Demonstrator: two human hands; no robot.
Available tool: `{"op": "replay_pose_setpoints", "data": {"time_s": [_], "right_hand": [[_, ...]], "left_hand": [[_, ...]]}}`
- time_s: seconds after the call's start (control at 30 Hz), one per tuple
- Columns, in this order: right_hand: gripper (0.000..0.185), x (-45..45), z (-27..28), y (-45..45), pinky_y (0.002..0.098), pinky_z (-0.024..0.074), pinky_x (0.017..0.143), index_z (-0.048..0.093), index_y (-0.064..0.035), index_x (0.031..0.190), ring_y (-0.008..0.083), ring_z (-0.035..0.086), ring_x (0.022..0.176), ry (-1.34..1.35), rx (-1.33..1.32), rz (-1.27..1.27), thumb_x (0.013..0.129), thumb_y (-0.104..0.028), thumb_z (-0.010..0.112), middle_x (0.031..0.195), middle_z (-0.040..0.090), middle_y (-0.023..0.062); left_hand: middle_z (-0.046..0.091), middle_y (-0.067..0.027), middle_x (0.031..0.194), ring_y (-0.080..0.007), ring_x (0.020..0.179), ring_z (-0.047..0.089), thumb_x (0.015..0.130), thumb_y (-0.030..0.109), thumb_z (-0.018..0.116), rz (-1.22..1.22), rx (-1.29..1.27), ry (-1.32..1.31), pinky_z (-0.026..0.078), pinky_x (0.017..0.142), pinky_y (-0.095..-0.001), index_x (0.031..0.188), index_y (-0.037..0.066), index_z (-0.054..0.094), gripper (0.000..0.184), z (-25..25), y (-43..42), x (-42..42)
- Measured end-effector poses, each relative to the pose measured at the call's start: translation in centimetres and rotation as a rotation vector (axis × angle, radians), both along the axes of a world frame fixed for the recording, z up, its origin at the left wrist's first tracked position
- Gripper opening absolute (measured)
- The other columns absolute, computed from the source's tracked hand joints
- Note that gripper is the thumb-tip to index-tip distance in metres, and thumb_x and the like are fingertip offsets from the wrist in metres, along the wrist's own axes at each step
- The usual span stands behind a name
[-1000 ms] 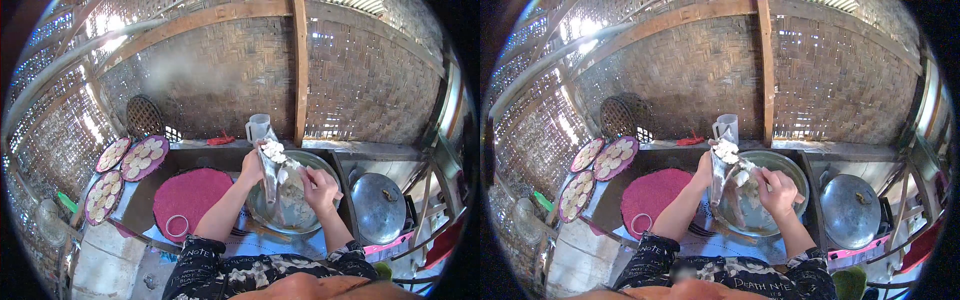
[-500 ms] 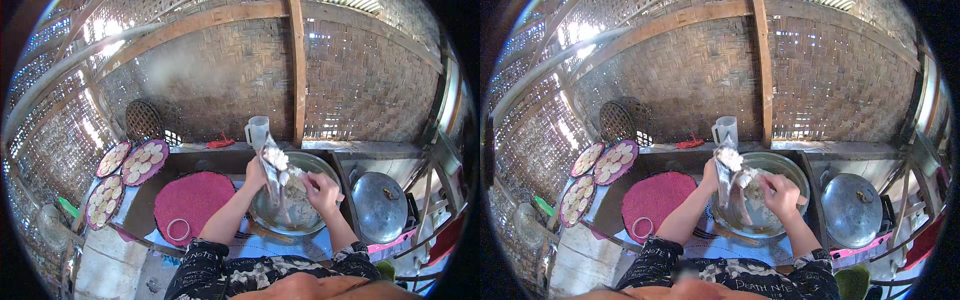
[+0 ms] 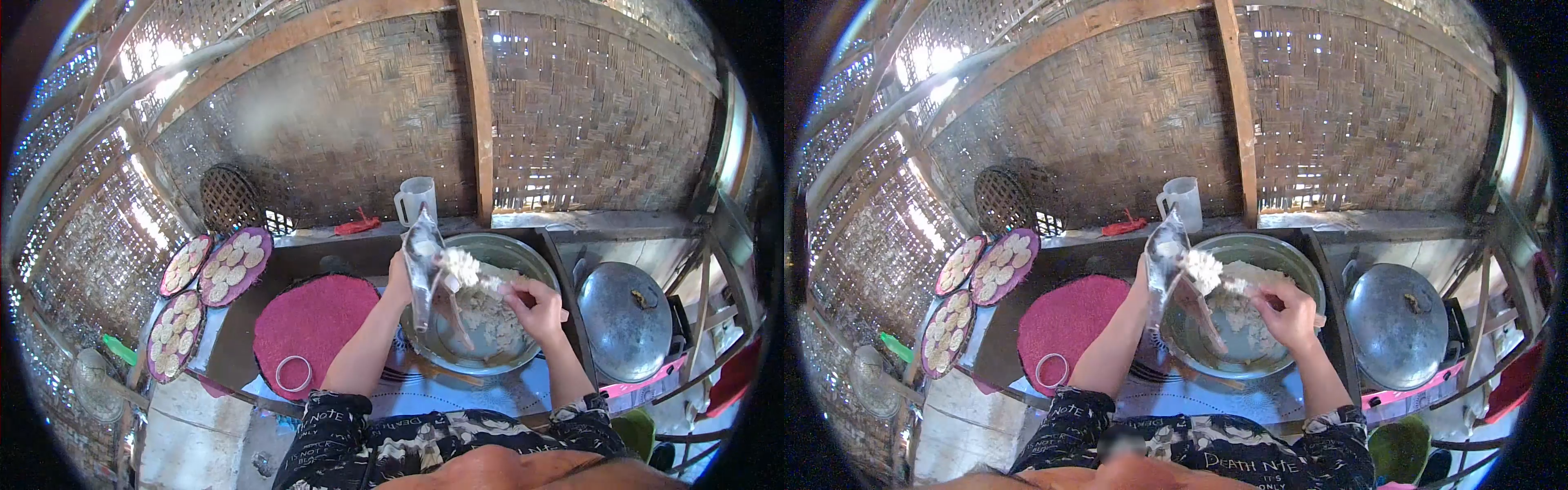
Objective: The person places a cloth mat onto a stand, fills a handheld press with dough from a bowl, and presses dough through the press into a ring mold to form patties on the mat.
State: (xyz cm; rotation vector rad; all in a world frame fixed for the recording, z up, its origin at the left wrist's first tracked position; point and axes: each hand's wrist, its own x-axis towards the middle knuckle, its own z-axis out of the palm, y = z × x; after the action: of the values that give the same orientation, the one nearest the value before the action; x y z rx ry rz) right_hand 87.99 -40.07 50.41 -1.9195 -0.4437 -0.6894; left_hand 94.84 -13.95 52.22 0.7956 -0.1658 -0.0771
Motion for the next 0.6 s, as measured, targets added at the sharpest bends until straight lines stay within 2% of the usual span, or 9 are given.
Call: {"op": "replay_pose_setpoints", "data": {"time_s": [0.03,0.1,0.13,0.17,0.2,0.27,0.33,0.5,0.6], "right_hand": [[0.016,0.5,-1.3,-0.6,0.0248,0.0490,0.058,0.064,-0.0010,0.084,0.0115,0.061,0.064,0.058,0.116,0.162,0.071,-0.007,0.072,0.072,0.064,0.0066],[0.016,0.5,-1.1,-1.8,0.0229,0.0472,0.059,0.064,-0.0012,0.086,0.0091,0.058,0.065,0.165,0.284,0.224,0.072,-0.006,0.071,0.073,0.063,0.0037],[0.017,0.4,-0.8,-2.2,0.0219,0.0464,0.059,0.063,-0.0014,0.087,0.0079,0.057,0.065,0.223,0.369,0.251,0.072,-0.005,0.071,0.074,0.062,0.0022],[0.017,0.6,-0.7,-2.4,0.0196,0.0442,0.060,0.062,-0.0017,0.088,0.0059,0.053,0.065,0.237,0.445,0.216,0.073,-0.004,0.070,0.074,0.060,-0.0004],[0.019,1.7,-2.1,-3.1,0.0199,0.0450,0.061,0.062,-0.0015,0.091,0.0066,0.055,0.067,0.265,0.411,0.146,0.073,-0.005,0.070,0.075,0.061,0.0009],[0.021,1.2,-1.3,-2.0,0.0206,0.0454,0.061,0.063,-0.0008,0.091,0.0071,0.055,0.067,0.270,0.468,0.319,0.072,-0.005,0.072,0.075,0.062,0.0018],[0.021,1.8,-3.0,-0.9,0.0214,0.0456,0.061,0.065,-0.0005,0.090,0.0072,0.055,0.067,0.291,0.349,0.336,0.071,-0.007,0.073,0.077,0.063,0.0034],[0.025,1.8,-2.0,2.6,0.0222,0.0447,0.058,0.066,-0.0019,0.088,0.0067,0.054,0.062,0.258,0.189,0.311,0.069,-0.014,0.076,0.072,0.062,0.0032],[0.026,1.6,-3.4,2.3,0.0230,0.0451,0.059,0.066,-0.0018,0.088,0.0069,0.054,0.062,0.280,0.183,0.352,0.069,-0.016,0.076,0.068,0.061,0.0028]], "left_hand": [[0.059,-0.0086,0.093,-0.0197,0.083,0.060,0.088,0.026,0.045,0.161,0.162,-0.056,0.051,0.073,-0.0362,0.107,0.005,0.055,0.029,0.2,0.0,-0.3],[0.057,-0.0064,0.098,-0.0192,0.091,0.054,0.074,0.023,0.067,0.319,0.427,-0.266,0.047,0.083,-0.0424,0.105,0.010,0.056,0.036,2.1,-0.1,-3.0],[0.054,-0.0047,0.094,-0.0208,0.092,0.051,0.063,0.017,0.073,0.177,0.483,-0.181,0.038,0.094,-0.0477,0.092,0.010,0.057,0.035,0.3,1.8,-1.3],[0.053,-0.0037,0.089,-0.0214,0.091,0.051,0.062,0.016,0.071,0.052,0.216,-0.272,0.035,0.098,-0.0482,0.085,0.011,0.055,0.028,-1.8,2.8,-0.2],[0.052,-0.0027,0.084,-0.0220,0.089,0.050,0.062,0.014,0.069,-0.071,-0.053,-0.359,0.031,0.101,-0.0487,0.078,0.012,0.054,0.022,-0.4,2.3,-0.8],[0.048,-0.0011,0.079,-0.0225,0.094,0.049,0.061,0.019,0.069,-0.229,-0.304,-0.420,0.023,0.105,-0.0510,0.072,0.014,0.050,0.022,0.7,1.2,-1.9],[0.054,-0.0038,0.085,-0.0248,0.097,0.050,0.064,0.027,0.066,-0.360,-0.464,-0.514,0.020,0.106,-0.0538,0.072,0.015,0.051,0.021,0.5,-0.2,-2.2],[0.061,-0.0093,0.100,-0.0270,0.103,0.051,0.072,0.036,0.060,-0.329,-0.547,-0.486,0.017,0.104,-0.0576,0.075,0.017,0.056,0.019,0.0,-2.8,-3.4],[0.060,-0.0072,0.092,-0.0263,0.100,0.051,0.074,0.037,0.059,-0.296,-0.580,-0.514,0.018,0.104,-0.0568,0.077,0.018,0.059,0.019,0.0,-2.4,-3.3]]}}
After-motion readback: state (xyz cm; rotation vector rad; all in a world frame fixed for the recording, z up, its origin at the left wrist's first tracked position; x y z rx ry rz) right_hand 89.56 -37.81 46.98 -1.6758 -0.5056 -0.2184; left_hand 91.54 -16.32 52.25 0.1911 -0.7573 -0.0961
